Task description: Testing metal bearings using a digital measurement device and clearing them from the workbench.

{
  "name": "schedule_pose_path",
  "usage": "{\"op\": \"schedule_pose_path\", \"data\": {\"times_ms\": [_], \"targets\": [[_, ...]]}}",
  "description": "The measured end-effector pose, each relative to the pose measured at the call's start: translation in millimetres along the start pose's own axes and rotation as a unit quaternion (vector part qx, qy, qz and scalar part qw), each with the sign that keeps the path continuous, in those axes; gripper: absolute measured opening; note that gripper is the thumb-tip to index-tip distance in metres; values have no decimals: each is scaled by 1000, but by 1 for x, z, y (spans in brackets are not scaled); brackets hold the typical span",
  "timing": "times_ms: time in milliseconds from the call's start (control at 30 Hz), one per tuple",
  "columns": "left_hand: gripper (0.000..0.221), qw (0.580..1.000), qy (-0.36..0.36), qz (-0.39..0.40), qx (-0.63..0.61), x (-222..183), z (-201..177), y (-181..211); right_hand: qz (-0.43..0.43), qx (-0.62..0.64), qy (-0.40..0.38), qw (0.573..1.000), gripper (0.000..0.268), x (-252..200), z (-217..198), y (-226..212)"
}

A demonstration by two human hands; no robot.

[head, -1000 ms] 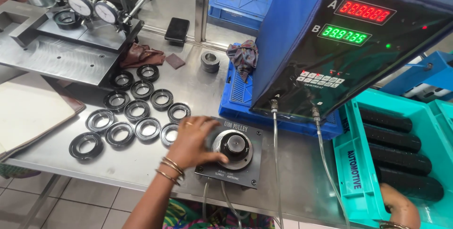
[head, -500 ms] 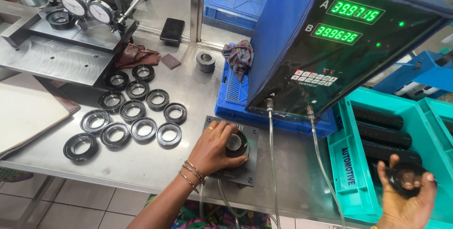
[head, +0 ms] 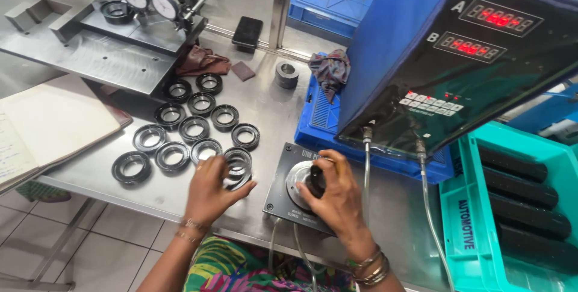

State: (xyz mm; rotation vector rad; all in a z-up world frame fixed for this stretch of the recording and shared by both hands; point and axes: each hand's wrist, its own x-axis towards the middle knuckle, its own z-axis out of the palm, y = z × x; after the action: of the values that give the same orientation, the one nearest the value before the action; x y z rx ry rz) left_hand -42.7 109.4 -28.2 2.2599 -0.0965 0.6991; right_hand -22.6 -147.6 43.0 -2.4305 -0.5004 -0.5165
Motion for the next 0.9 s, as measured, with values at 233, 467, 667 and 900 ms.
{"op": "schedule_pose_path", "data": {"times_ms": [233,467,667,900], "targets": [[59,976,-115,-139,126,-44,-7,-55,-68,-43,-23,996,54,-4,12,7],[59,967,6,-3,253,-16,2,-55,29,-160,164,973,27,-37,-102,155],[57,1000,4,-23,9,9,61,2,292,-406,71,863,25,-176,-210,428],[79,976,-118,182,-14,34,82,111,331,-321,-75,884,51,-183,-224,419]]}}
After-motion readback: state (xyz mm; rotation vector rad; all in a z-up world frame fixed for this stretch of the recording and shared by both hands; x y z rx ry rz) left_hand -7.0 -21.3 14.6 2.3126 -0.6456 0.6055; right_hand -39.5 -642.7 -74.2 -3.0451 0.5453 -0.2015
